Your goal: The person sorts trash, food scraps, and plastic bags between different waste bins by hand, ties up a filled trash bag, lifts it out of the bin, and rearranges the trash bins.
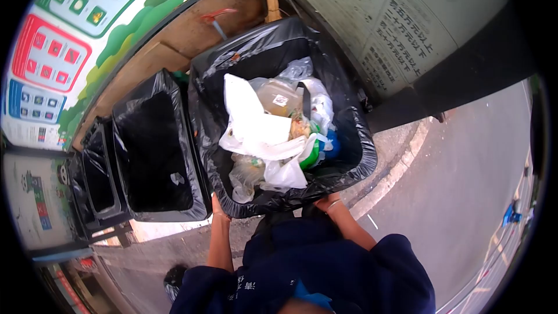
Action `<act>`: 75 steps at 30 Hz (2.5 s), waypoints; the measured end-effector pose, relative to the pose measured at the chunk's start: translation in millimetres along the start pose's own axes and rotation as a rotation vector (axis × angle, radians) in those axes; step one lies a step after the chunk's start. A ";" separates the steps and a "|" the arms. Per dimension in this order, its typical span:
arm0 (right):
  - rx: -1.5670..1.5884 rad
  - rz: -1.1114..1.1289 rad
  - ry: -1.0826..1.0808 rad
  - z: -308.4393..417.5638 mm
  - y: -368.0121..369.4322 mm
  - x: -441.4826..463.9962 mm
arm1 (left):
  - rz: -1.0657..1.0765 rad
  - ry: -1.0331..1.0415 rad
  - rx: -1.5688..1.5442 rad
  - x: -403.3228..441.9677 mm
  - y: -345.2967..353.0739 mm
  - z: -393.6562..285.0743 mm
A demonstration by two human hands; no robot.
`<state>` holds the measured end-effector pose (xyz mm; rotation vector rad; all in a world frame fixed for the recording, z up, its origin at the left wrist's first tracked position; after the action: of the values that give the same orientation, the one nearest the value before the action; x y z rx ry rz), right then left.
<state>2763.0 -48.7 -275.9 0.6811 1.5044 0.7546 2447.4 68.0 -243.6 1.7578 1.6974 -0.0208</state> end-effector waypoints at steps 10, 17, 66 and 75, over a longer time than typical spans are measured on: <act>-0.020 0.176 -0.161 -8.5 -9.7 37.0 | 0.069 -0.019 -0.269 17.0 -3.7 22.1; 0.009 0.203 -0.344 -18.4 8.1 36.7 | 0.272 0.052 -0.359 71.1 -9.9 54.1; -0.216 0.006 -0.240 -53.0 -45.3 94.5 | 0.520 -0.014 0.375 86.6 -2.1 123.5; -0.223 -0.054 -0.331 -65.7 -37.7 63.4 | 0.567 -0.001 0.445 89.6 -32.0 151.8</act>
<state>2693.8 -25.9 -342.6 0.5630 1.1149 0.7164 2498.3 72.1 -415.3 2.5158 1.1930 -0.1558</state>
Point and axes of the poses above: each hand's wrist, its own x-axis towards the middle knuckle, its own y-axis out of the palm, z = x × y, the point moved 9 cm from there along x, towards the middle knuckle, and after that the axes turned 12 degrees about x, right-handed, at the moved point
